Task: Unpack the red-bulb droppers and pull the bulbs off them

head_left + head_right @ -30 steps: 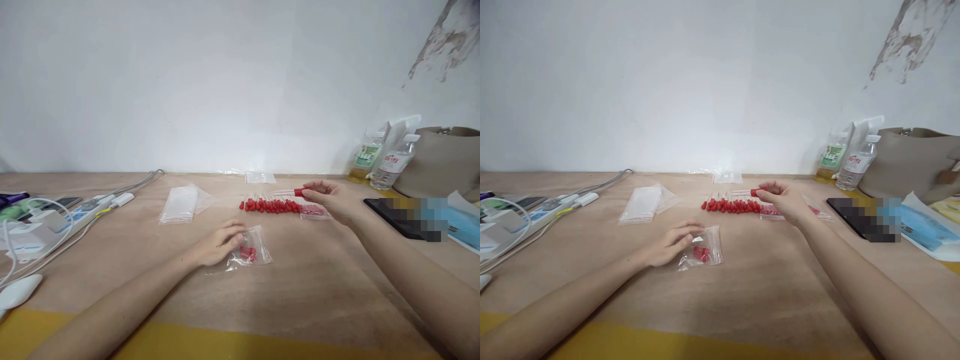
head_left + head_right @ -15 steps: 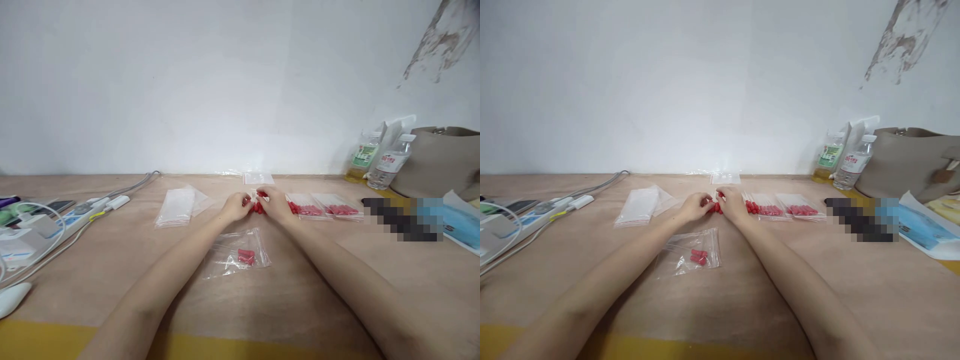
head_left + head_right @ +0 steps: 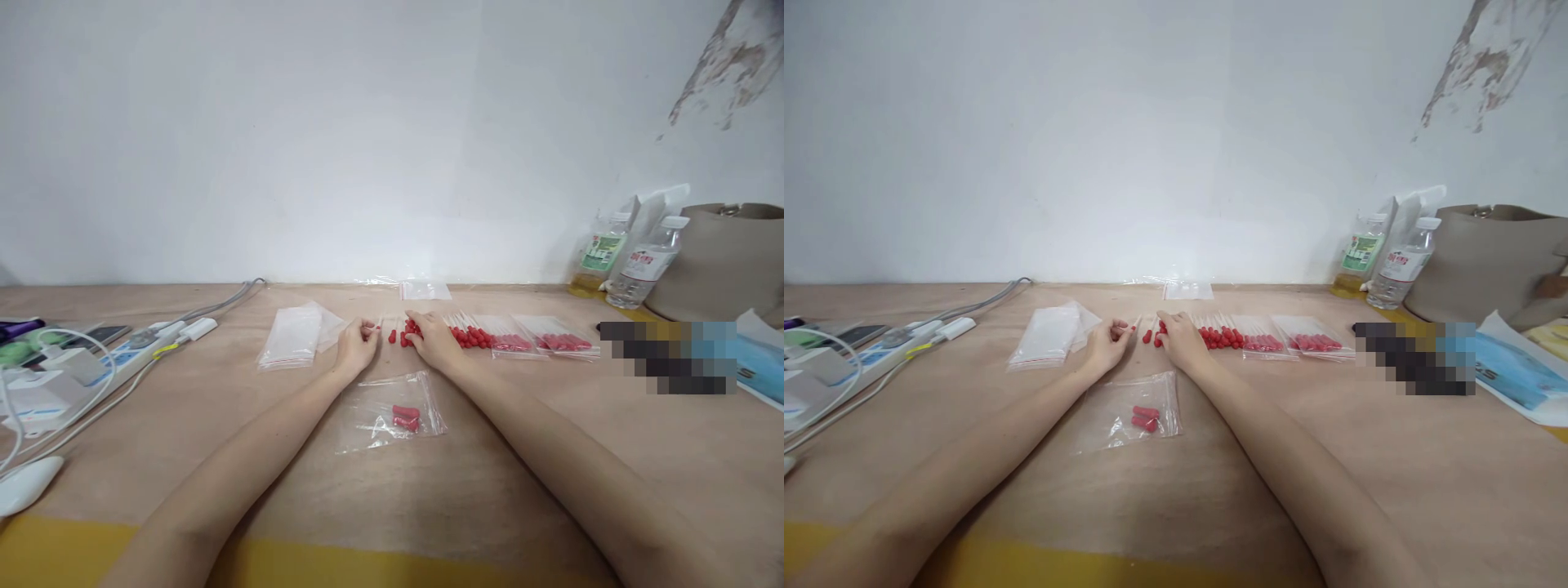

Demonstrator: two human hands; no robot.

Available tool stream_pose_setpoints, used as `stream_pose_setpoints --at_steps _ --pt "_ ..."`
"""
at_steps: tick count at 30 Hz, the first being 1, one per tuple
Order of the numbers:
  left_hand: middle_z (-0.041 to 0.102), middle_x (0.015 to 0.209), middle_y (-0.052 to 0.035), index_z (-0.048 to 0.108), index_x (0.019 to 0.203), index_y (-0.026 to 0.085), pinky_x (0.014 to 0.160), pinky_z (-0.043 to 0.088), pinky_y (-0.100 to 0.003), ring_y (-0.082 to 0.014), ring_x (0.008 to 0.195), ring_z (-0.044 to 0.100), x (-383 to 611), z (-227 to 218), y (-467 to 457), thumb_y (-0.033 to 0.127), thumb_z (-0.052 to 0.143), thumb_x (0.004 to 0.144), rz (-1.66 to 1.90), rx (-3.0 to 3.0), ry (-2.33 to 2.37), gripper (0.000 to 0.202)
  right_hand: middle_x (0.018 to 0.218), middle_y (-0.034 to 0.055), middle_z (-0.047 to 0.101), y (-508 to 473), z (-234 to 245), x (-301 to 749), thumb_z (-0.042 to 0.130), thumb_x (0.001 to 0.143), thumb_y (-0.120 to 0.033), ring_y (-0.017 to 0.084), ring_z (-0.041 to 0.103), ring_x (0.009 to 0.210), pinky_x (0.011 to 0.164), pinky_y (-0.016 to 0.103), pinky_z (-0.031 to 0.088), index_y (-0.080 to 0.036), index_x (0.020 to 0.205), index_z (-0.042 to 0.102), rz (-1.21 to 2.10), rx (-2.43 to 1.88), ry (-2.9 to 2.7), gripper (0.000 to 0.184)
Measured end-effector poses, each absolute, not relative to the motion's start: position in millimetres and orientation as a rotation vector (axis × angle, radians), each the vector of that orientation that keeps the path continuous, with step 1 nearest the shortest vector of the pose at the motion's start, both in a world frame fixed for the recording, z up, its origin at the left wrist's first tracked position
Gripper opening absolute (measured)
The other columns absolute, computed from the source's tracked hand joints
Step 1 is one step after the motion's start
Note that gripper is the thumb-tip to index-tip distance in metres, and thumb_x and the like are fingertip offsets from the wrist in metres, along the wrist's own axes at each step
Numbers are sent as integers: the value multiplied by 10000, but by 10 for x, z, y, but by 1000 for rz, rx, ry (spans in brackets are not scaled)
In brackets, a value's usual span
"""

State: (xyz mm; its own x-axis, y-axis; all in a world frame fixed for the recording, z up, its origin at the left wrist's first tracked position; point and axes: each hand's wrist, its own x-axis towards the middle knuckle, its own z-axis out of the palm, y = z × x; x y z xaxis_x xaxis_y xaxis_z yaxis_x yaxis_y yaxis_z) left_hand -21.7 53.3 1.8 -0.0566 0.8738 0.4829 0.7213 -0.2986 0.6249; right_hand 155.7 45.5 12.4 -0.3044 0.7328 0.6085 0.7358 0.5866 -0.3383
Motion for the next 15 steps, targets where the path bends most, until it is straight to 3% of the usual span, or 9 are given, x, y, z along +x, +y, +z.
stream_pose_setpoints --at_steps 4,9,12,15 --pt "637 826 -60 578 892 144 676 475 -273 -157 732 600 -211 -80 583 323 531 764 1229 2096 1622 226 989 110 598 410 118 1486 534 759 -172 216 488 965 836 347 393 -136 1166 471 55 -1237 -2040 414" --pt "563 1102 -79 545 1088 165 867 426 -293 -161 983 544 -188 -54 555 312 441 836 1163 2230 1441 309 1053 98 599 341 154 1535 612 712 -268 245 473 994 855 399 368 -160 1179 458 42 -1209 -2043 503" --pt "546 1131 -67 526 1130 169 957 354 -299 -161 1080 481 -197 11 487 322 390 864 1078 2342 1336 336 1024 86 600 189 183 1664 590 722 -257 229 493 957 837 383 374 -178 1083 522 56 -1134 -2020 377" --pt "534 1137 -71 508 1152 167 949 362 -309 -176 1069 483 -205 42 449 363 421 845 996 2392 1334 374 909 62 600 -68 162 1838 516 757 -205 191 518 866 796 344 390 -190 939 573 103 -1042 -1999 191"
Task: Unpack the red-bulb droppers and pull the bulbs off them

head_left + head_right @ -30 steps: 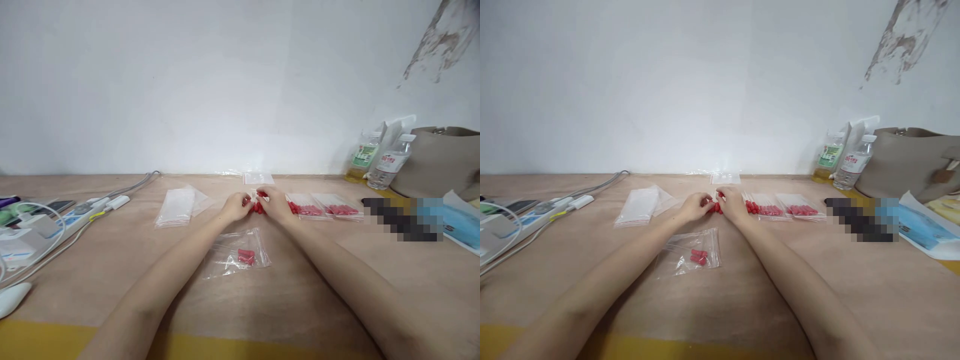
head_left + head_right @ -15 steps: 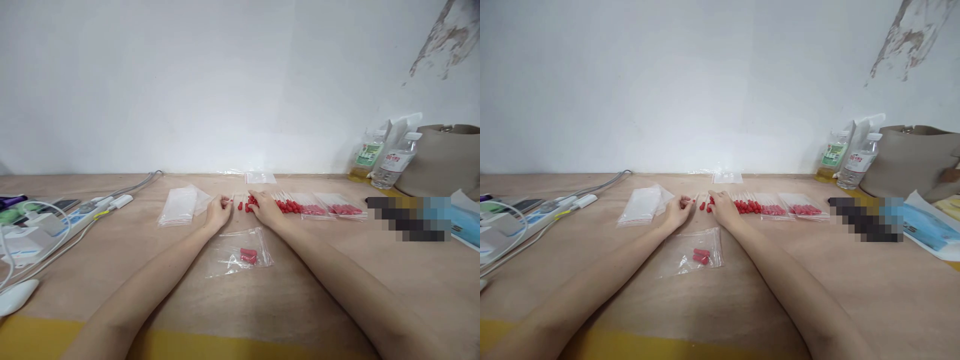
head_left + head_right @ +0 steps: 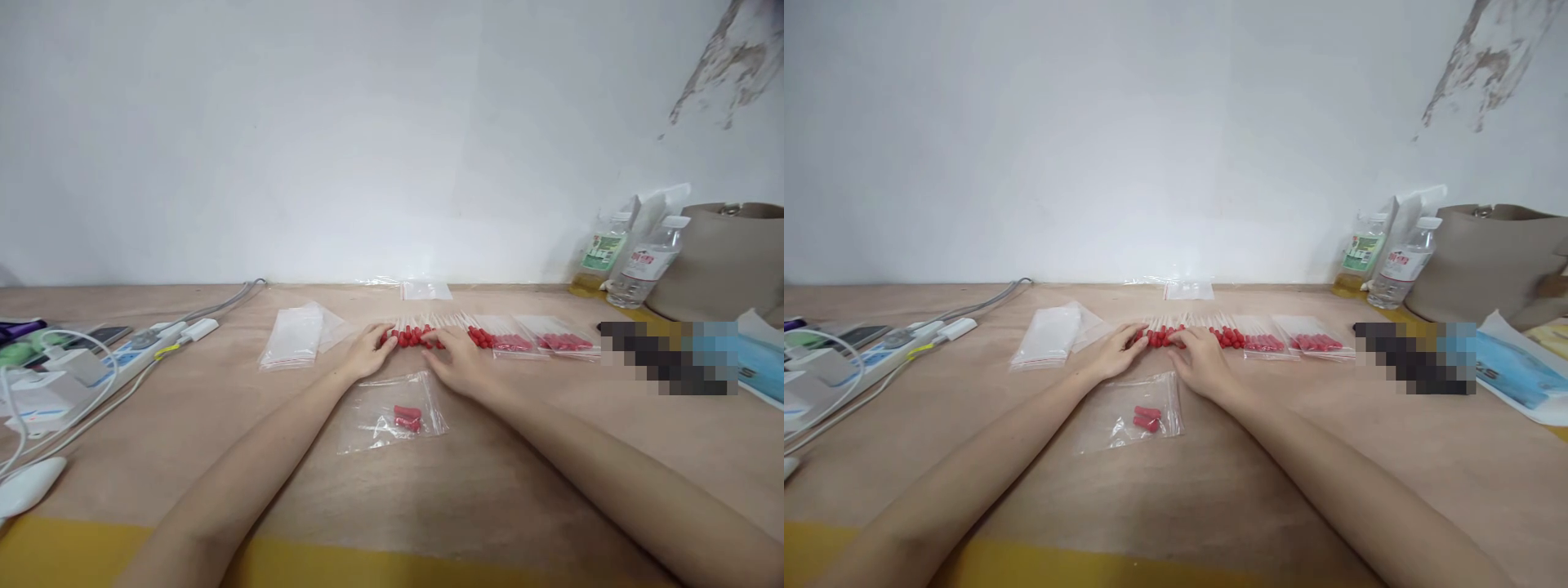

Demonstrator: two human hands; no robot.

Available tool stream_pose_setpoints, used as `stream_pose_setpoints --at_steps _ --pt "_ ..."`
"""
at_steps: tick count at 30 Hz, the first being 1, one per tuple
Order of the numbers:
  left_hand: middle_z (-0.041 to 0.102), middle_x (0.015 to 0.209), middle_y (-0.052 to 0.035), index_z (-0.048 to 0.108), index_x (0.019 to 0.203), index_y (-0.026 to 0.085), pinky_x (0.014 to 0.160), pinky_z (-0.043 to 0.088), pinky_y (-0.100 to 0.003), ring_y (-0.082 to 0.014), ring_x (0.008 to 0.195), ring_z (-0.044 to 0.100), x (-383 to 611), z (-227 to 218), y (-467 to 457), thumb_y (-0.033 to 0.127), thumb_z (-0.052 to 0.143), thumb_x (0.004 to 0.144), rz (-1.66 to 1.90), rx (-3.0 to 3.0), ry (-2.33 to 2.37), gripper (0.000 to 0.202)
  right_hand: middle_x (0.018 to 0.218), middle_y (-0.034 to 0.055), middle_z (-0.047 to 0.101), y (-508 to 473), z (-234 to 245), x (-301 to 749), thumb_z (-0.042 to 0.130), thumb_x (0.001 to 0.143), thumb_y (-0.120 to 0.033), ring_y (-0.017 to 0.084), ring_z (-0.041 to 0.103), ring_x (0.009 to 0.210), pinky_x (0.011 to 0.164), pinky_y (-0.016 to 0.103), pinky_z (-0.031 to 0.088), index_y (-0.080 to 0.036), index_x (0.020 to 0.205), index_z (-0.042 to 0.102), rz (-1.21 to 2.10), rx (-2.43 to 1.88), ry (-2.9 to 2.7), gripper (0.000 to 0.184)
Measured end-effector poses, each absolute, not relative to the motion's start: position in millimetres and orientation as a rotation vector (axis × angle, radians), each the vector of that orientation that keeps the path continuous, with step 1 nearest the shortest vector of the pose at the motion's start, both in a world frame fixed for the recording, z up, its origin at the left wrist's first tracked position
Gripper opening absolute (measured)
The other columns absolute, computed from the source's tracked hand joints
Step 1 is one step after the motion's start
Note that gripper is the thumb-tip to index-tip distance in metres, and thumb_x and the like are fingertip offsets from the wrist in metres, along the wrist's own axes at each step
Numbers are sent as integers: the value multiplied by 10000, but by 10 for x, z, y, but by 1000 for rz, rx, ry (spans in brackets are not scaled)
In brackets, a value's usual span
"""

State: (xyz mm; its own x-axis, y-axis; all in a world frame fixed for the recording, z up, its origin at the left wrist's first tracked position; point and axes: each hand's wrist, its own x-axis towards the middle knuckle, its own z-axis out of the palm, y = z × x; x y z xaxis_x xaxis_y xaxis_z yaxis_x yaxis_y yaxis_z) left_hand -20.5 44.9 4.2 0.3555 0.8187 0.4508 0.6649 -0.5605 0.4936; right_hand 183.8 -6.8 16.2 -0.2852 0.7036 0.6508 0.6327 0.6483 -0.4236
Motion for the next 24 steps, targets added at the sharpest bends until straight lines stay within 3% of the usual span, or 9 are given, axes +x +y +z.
stream_pose_setpoints --at_steps 7,10,14,17,20,24 --pt "487 1161 -87 450 1194 154 962 353 -341 -200 1084 462 -195 7 430 317 548 760 1033 2464 1350 474 676 14 568 -497 -26 2067 548 739 -248 154 504 674 654 295 395 -207 754 611 322 -1047 -2047 77" --pt "488 1150 -75 500 1130 180 984 327 -373 -201 1114 432 -224 114 210 297 500 798 1163 2498 1287 351 636 9 566 -529 -26 2036 568 737 -259 156 497 686 655 294 383 -229 775 663 388 -1017 -2166 107" --pt "513 1144 -63 561 1064 211 950 374 -348 -189 1085 471 -340 310 -286 296 447 842 806 2622 881 264 737 20 586 -541 36 1985 544 768 -262 150 502 730 674 289 388 -270 867 682 435 -947 -2246 170" --pt "462 1250 -71 475 1198 223 959 371 -347 -204 1125 457 -427 332 -580 303 484 823 533 2658 741 384 831 27 604 -557 73 1955 546 772 -263 156 522 795 726 298 395 -288 917 672 477 -871 -2256 194" --pt "445 1285 -58 393 1266 243 978 355 -360 -201 1167 423 -450 241 -683 287 473 830 523 2646 829 446 855 19 632 -581 106 1897 523 793 -239 150 551 825 784 299 394 -289 908 672 604 -746 -2278 195" --pt "488 1244 -57 396 1253 233 950 386 -349 -191 1130 460 -390 147 -645 273 467 834 643 2589 880 427 839 8 643 -597 138 1811 524 799 -259 145 567 838 793 282 404 -251 875 666 822 -641 -2242 162"
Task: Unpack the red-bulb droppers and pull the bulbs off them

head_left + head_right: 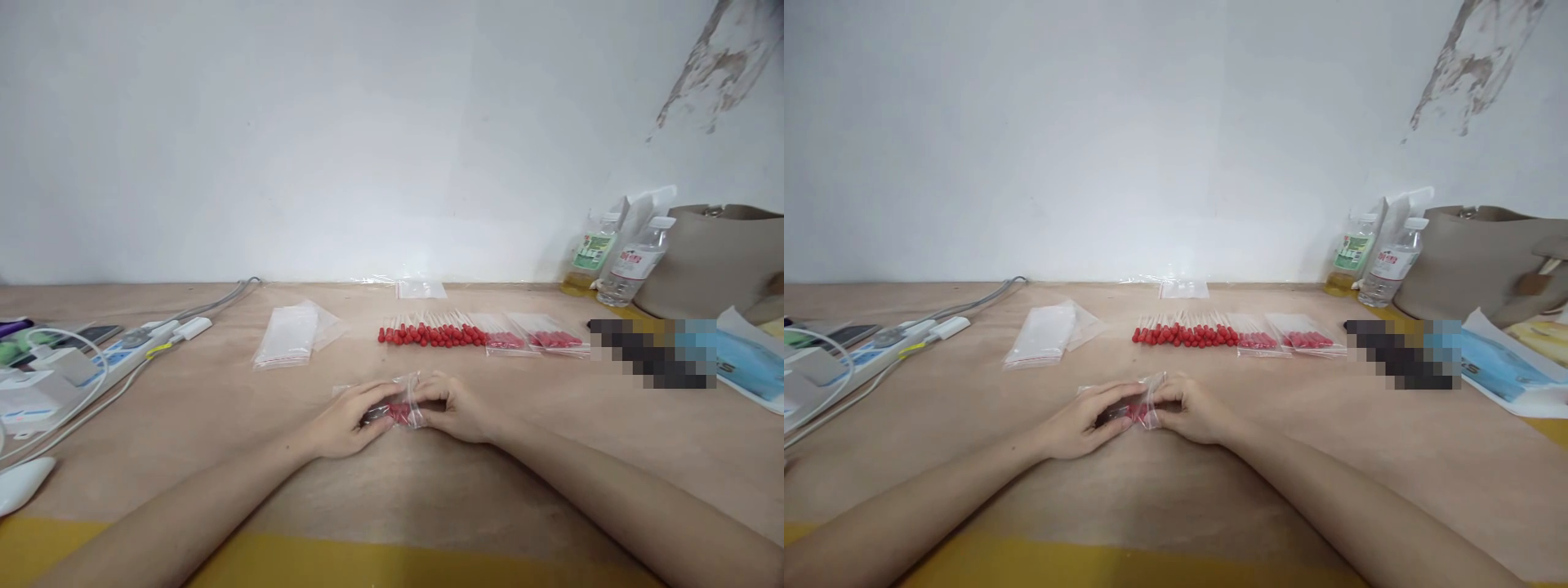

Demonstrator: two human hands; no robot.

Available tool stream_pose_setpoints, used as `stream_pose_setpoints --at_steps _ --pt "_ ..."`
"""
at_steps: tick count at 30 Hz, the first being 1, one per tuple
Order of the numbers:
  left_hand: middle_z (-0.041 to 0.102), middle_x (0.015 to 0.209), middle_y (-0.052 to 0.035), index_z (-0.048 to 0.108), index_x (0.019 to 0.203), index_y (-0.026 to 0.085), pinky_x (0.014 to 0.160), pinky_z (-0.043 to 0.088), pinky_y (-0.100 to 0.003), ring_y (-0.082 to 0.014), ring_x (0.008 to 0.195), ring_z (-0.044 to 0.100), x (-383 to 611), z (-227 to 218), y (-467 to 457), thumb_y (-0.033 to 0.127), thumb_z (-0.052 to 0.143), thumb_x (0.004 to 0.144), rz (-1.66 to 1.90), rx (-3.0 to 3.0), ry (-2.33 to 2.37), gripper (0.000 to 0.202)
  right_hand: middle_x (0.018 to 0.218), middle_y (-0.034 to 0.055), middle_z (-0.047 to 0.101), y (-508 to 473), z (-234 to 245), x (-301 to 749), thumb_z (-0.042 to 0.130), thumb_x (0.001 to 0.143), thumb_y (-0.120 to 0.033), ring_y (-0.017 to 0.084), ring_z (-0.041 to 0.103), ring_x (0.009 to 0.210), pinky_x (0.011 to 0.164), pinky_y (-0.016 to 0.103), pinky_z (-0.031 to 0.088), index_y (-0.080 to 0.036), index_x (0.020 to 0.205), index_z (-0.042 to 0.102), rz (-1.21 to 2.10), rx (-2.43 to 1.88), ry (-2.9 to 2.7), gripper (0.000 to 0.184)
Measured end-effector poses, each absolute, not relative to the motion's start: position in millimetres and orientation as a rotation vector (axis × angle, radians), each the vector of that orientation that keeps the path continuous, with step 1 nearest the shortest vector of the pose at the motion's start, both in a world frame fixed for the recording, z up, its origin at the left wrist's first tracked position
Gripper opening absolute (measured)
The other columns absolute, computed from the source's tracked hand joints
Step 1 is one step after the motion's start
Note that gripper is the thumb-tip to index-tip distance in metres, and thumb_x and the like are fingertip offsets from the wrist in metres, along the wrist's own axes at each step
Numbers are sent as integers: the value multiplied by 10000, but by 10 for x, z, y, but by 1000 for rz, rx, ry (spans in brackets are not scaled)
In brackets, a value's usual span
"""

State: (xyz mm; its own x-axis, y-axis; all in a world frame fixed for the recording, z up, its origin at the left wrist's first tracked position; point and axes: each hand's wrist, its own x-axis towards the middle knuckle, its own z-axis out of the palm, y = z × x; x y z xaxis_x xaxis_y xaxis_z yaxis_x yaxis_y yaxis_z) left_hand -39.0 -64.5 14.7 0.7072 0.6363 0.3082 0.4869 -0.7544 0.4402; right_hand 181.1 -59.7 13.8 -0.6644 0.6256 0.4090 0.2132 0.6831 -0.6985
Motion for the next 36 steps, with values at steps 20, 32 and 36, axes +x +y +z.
stream_pose_setpoints --at_steps 20,32,36 --pt "261 1410 -42 176 1366 261 1038 262 -387 -209 1275 268 -457 247 -623 372 426 856 307 2721 780 579 668 -26 523 -579 137 1888 528 661 -142 79 456 578 521 190 349 -168 803 539 747 -1081 -2279 145" --pt "60 1452 -3 169 1361 312 1064 176 -420 -230 1320 116 -488 313 -643 367 333 897 73 2899 685 496 632 -42 554 -508 168 2042 634 632 -199 74 475 548 489 190 347 -163 806 544 1079 -1094 -2154 199" --pt "94 1450 -10 204 1354 310 1064 180 -422 -231 1316 141 -529 347 -674 365 349 890 81 2895 700 489 767 17 643 -367 203 2205 702 590 -285 109 583 676 611 231 440 -142 806 560 1471 -1075 -1854 295"
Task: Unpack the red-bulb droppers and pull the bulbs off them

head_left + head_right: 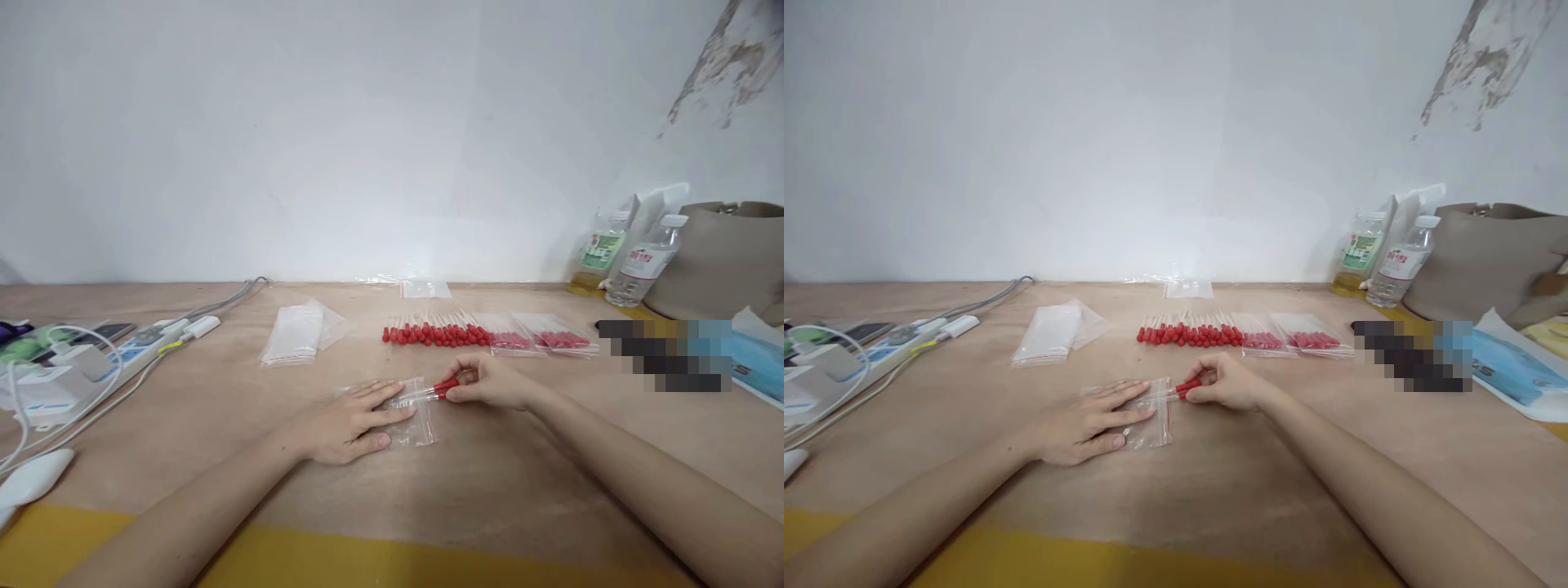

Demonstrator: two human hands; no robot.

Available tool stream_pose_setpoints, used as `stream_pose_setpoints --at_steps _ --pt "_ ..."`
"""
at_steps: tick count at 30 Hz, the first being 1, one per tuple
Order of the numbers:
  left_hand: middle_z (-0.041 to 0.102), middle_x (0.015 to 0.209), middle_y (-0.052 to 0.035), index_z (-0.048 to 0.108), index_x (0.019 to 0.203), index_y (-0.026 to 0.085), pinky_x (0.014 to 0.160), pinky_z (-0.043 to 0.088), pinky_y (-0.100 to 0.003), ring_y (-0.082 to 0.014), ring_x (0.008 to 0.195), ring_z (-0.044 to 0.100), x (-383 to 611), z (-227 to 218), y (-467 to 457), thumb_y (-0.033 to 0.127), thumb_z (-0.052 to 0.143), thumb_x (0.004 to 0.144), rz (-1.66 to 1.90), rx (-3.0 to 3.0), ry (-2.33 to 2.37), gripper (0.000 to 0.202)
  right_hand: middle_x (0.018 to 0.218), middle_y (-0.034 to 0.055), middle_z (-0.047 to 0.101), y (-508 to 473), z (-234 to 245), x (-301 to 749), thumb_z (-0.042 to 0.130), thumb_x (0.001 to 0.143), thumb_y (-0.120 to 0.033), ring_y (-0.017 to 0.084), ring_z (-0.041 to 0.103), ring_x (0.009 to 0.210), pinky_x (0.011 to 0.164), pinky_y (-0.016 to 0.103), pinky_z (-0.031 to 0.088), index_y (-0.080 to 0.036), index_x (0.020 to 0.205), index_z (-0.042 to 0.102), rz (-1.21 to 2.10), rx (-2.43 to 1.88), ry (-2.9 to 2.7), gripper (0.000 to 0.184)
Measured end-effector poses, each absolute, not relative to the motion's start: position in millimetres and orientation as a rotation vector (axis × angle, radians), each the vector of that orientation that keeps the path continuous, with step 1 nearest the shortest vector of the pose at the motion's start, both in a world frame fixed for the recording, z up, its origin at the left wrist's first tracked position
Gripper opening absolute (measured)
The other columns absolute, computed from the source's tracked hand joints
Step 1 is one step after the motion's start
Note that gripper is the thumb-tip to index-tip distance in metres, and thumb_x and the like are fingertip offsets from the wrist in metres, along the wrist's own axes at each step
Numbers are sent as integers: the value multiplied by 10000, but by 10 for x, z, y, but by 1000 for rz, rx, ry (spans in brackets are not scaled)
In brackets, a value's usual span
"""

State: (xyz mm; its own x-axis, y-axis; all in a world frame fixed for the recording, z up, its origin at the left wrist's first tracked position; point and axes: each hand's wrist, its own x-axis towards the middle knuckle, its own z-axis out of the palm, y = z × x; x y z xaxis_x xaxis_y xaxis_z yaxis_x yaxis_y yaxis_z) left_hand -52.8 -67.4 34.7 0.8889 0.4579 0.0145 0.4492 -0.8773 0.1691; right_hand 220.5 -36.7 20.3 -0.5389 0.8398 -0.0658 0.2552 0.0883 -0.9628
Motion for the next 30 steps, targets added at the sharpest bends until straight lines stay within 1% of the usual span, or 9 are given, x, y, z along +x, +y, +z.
stream_pose_setpoints --at_steps 2,7,10,12,13,17,21,26,30 --pt "148 1442 -24 263 1337 306 1058 192 -429 -235 1305 188 -556 369 -689 369 386 875 84 2901 715 482 800 34 662 -296 233 2286 724 562 -285 117 599 703 650 242 451 -140 801 579 1518 -1111 -1720 315" --pt "417 1312 -71 484 1203 261 1016 261 -448 -236 1221 356 -558 375 -705 346 419 863 224 2889 870 356 757 48 673 -166 442 2565 719 579 -281 88 575 579 529 204 440 -146 818 620 1414 -1272 -1445 292" --pt "534 1164 -72 615 976 203 967 345 -380 -209 1119 455 -484 306 -677 319 425 862 489 2814 923 251 738 37 669 -102 611 2744 716 580 -229 98 589 593 557 213 471 -163 781 619 1234 -1269 -1274 232" --pt "567 1087 -68 626 868 182 908 402 -314 -177 1034 513 -426 244 -648 298 428 860 637 2736 883 229 742 39 669 -40 669 2791 704 601 -239 116 606 628 590 235 486 -172 772 607 1046 -1226 -1220 208" --pt "576 1063 -65 621 860 179 884 418 -291 -164 1000 532 -401 215 -635 290 428 859 671 2707 842 223 759 45 670 -1 671 2783 694 617 -257 128 614 656 614 249 491 -173 787 603 929 -1187 -1230 210" --pt "580 1081 -55 581 990 199 890 419 -281 -153 1001 537 -358 161 -618 284 424 862 599 2654 729 220 852 63 666 188 516 2578 617 703 -303 167 619 786 755 333 482 -163 894 600 390 -1081 -1438 238" --pt "531 1190 -46 502 1126 224 940 387 -317 -163 1084 492 -373 202 -638 281 404 871 469 2650 752 279 938 58 652 341 291 2335 488 804 -241 184 569 896 845 369 429 -194 924 625 -23 -1117 -1813 188" --pt "453 1291 -27 438 1229 247 1042 264 -362 -171 1219 366 -387 237 -629 276 362 890 343 2738 724 349 979 102 634 404 145 2209 377 856 -181 204 516 916 836 347 403 -157 1011 617 -187 -1100 -2205 287" --pt "422 1317 -19 439 1238 258 1049 249 -356 -173 1240 333 -382 216 -638 282 352 894 361 2747 722 355 955 99 626 338 151 2210 393 859 -237 196 513 898 838 325 389 -153 1026 611 -210 -1119 -2266 287"
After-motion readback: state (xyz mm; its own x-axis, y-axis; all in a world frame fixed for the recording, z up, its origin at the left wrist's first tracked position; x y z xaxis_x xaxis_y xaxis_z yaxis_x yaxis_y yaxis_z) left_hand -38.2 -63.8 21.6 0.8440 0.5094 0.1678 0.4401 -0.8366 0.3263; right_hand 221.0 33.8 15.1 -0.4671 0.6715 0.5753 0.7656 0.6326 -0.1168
